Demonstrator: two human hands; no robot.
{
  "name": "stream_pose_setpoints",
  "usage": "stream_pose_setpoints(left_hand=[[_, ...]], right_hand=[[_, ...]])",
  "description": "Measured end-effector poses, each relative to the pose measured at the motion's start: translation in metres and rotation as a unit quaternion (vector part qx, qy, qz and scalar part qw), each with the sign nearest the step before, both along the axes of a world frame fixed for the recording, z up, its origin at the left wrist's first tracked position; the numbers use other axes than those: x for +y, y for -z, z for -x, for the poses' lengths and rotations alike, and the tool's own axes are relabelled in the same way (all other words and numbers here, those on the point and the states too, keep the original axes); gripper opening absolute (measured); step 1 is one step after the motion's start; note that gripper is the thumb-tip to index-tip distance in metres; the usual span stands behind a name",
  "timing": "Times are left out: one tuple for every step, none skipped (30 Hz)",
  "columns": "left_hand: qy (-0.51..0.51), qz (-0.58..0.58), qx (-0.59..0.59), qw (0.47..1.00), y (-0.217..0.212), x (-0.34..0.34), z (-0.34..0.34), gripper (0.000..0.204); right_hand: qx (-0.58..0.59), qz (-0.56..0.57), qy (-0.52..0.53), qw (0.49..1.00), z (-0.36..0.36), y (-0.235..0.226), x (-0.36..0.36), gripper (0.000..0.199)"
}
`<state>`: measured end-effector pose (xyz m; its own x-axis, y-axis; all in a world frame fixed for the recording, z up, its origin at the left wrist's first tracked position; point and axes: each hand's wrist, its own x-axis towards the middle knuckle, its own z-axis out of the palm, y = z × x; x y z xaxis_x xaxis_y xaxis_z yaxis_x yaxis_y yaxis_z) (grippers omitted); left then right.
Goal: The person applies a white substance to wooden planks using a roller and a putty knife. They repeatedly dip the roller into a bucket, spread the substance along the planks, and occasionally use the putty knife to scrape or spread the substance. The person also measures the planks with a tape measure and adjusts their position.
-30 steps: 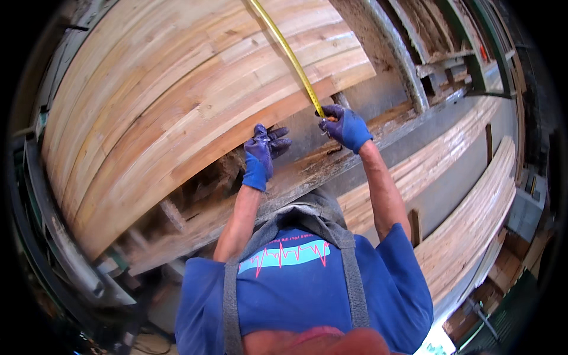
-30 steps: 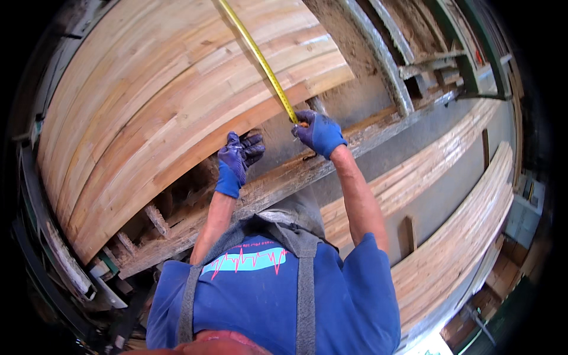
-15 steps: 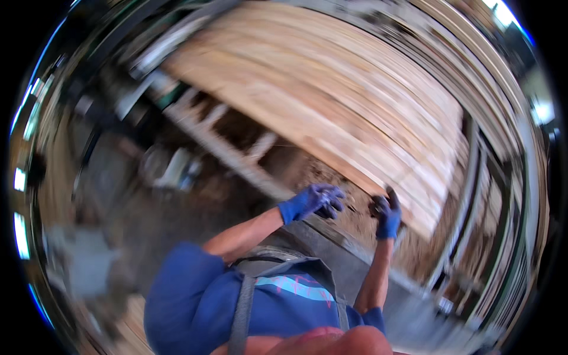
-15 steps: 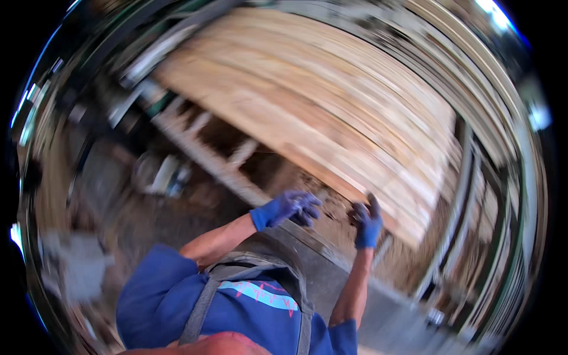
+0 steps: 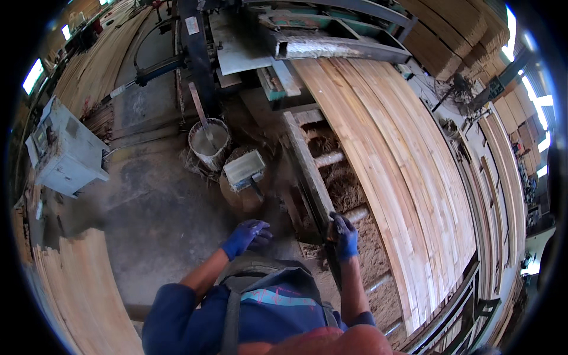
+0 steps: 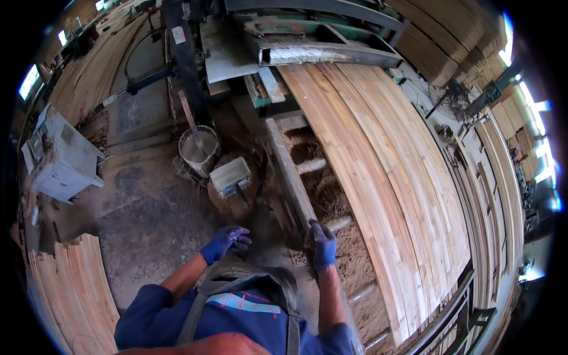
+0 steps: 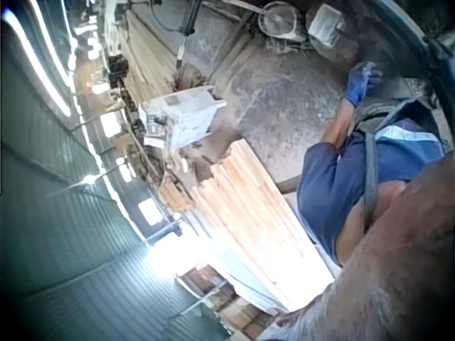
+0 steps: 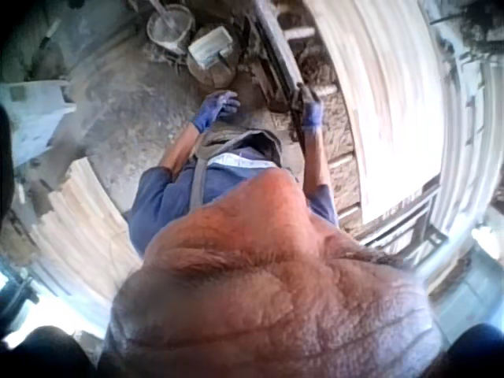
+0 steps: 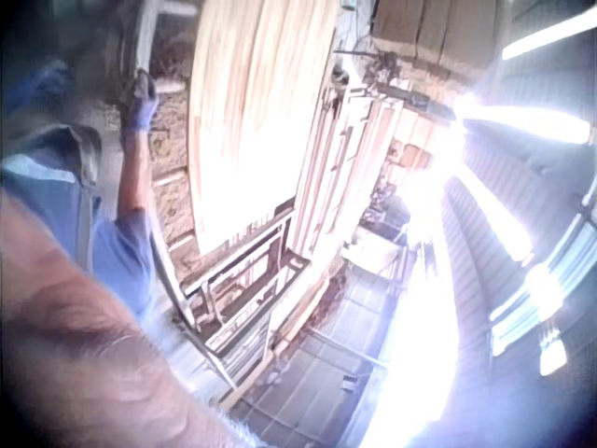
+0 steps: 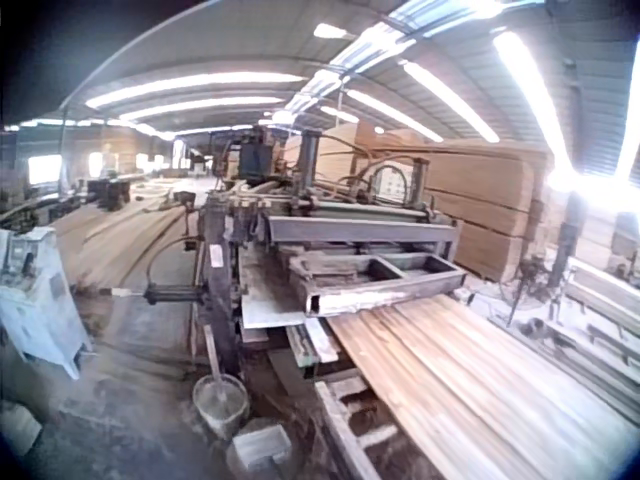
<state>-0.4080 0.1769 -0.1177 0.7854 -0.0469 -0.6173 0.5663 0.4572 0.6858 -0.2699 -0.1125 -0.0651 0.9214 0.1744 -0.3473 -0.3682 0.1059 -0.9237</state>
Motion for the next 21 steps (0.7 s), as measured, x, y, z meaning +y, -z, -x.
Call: stream_pose_setpoints(left_hand=[[-0.019,0.003,-0.006,1.0,0.014,0.015,0.004,0.036],[-0.049,0.018,-0.032,0.998,0.028,0.026,0.011,0.036],[-0.074,0.019,-0.029,0.997,0.032,0.044,0.012,0.036],[-0.099,0.018,-0.029,0.994,0.033,0.063,0.011,0.036],[-0.126,0.018,-0.029,0.991,0.036,0.077,0.011,0.037],[-0.145,-0.018,-0.021,0.989,0.04,0.09,0.008,0.037],[-0.17,-0.024,0.006,0.985,0.041,0.1,0.007,0.037],[-0.195,-0.03,0.032,0.98,0.036,0.113,0.003,0.036],[-0.222,-0.036,0.063,0.972,0.036,0.12,0.006,0.035],[-0.254,-0.04,0.072,0.964,0.045,0.123,0.016,0.035],[-0.278,-0.046,0.07,0.957,0.058,0.129,0.015,0.035],[-0.316,-0.057,0.074,0.944,0.063,0.136,0.014,0.034],[-0.324,-0.064,0.081,0.941,0.059,0.141,0.004,0.034],[-0.333,-0.071,0.092,0.936,0.05,0.142,-0.002,0.034],[-0.341,-0.077,0.102,0.931,0.041,0.144,-0.011,0.033],[-0.362,-0.066,0.103,0.924,0.035,0.145,-0.015,0.033],[-0.366,-0.051,0.098,0.924,0.033,0.148,-0.022,0.033],[-0.366,-0.036,0.092,0.925,0.032,0.154,-0.033,0.033],[-0.365,-0.067,0.084,0.925,0.031,0.157,-0.04,0.032],[-0.361,-0.093,0.083,0.924,0.033,0.155,-0.042,0.031],[-0.352,-0.118,0.081,0.925,0.032,0.155,-0.044,0.03]], right_hand=[[-0.033,0.038,0.002,0.999,-0.024,0.002,0.028,0.025],[0.012,0.001,-0.039,0.999,-0.05,-0.011,0.053,0.02],[0.054,-0.046,-0.075,0.995,-0.081,-0.025,0.083,0.019],[0.036,-0.086,-0.083,0.992,-0.117,-0.027,0.115,0.019],[0.019,-0.125,-0.092,0.988,-0.156,-0.023,0.145,0.022],[-0.066,-0.176,-0.175,0.966,-0.206,-0.021,0.173,0.02],[-0.148,-0.225,-0.256,0.928,-0.256,-0.022,0.198,0.019],[-0.127,-0.248,-0.255,0.926,-0.302,-0.04,0.229,0.016],[-0.1,-0.272,-0.255,0.922,-0.339,-0.059,0.259,0.014],[-0.082,-0.269,-0.228,0.932,-0.367,-0.079,0.287,0.009],[-0.076,-0.265,-0.193,0.942,-0.403,-0.103,0.307,0.007],[-0.091,-0.264,-0.201,0.939,-0.445,-0.108,0.341,0.007],[-0.111,-0.253,-0.197,0.941,-0.491,-0.116,0.358,0.008],[-0.126,-0.224,-0.171,0.951,-0.533,-0.123,0.377,0.011],[-0.141,-0.195,-0.144,0.96,-0.565,-0.129,0.393,0.014],[-0.162,-0.174,-0.109,0.965,-0.57,-0.14,0.423,0.017],[-0.19,-0.146,-0.057,0.969,-0.575,-0.158,0.431,0.019],[-0.257,-0.049,-0.061,0.963,-0.632,-0.144,0.439,0.026],[-0.309,0.065,-0.056,0.947,-0.643,-0.14,0.451,0.03],[-0.353,0.184,-0.054,0.916,-0.644,-0.135,0.459,0.035],[-0.392,0.301,-0.051,0.868,-0.648,-0.134,0.462,0.04]])
